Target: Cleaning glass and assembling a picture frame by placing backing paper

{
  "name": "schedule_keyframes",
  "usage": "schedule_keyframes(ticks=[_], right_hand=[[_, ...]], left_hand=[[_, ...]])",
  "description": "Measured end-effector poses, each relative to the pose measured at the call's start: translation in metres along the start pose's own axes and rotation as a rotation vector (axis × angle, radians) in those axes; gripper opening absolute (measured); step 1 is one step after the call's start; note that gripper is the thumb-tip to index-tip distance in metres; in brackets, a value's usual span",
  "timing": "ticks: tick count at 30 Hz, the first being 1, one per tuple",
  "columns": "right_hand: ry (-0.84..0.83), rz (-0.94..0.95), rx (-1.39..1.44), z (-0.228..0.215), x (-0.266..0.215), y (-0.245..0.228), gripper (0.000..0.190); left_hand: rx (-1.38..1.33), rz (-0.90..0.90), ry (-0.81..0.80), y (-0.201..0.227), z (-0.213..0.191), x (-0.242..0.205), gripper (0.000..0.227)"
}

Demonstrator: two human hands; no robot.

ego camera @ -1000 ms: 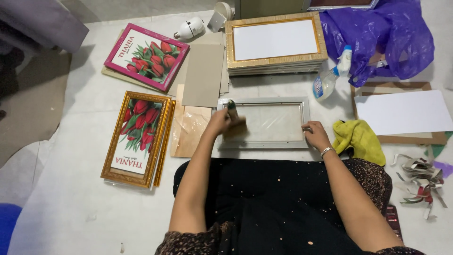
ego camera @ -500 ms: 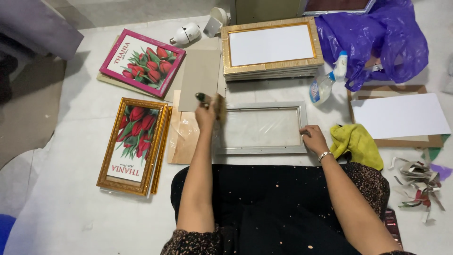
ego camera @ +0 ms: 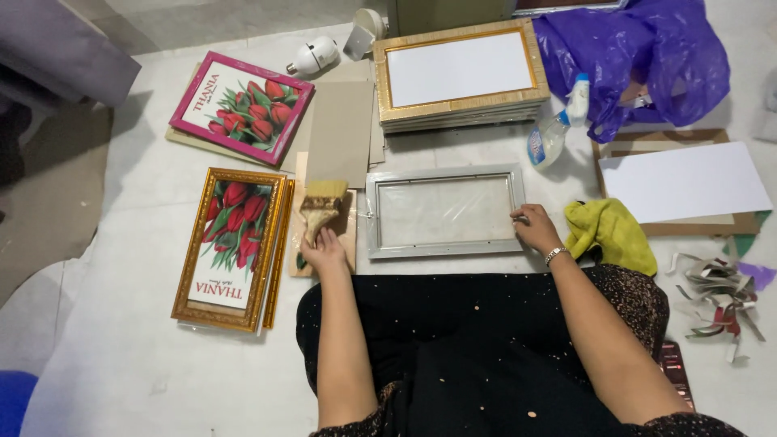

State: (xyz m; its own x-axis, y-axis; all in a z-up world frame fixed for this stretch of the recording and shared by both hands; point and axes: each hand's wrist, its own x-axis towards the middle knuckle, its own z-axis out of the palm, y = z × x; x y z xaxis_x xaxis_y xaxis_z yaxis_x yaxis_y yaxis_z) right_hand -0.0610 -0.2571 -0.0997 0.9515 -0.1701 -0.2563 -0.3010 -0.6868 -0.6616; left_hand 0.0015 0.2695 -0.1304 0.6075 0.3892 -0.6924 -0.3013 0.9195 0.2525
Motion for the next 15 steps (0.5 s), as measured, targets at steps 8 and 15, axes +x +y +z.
schedule_keyframes(ticks=[8,15], right_hand=[[0.575,-0.074,0.127,-0.056,0.052,-0.035,0.02],[0.498,0.221,0.233,-0.1,0.191,0.003,0.082]], left_hand=[[0.286,-0.221,0.05,-0.016,-0.048,0.022,0.04],[0.599,-0.334,-0.074,-0.009,-0.025,-0.036,0.027]])
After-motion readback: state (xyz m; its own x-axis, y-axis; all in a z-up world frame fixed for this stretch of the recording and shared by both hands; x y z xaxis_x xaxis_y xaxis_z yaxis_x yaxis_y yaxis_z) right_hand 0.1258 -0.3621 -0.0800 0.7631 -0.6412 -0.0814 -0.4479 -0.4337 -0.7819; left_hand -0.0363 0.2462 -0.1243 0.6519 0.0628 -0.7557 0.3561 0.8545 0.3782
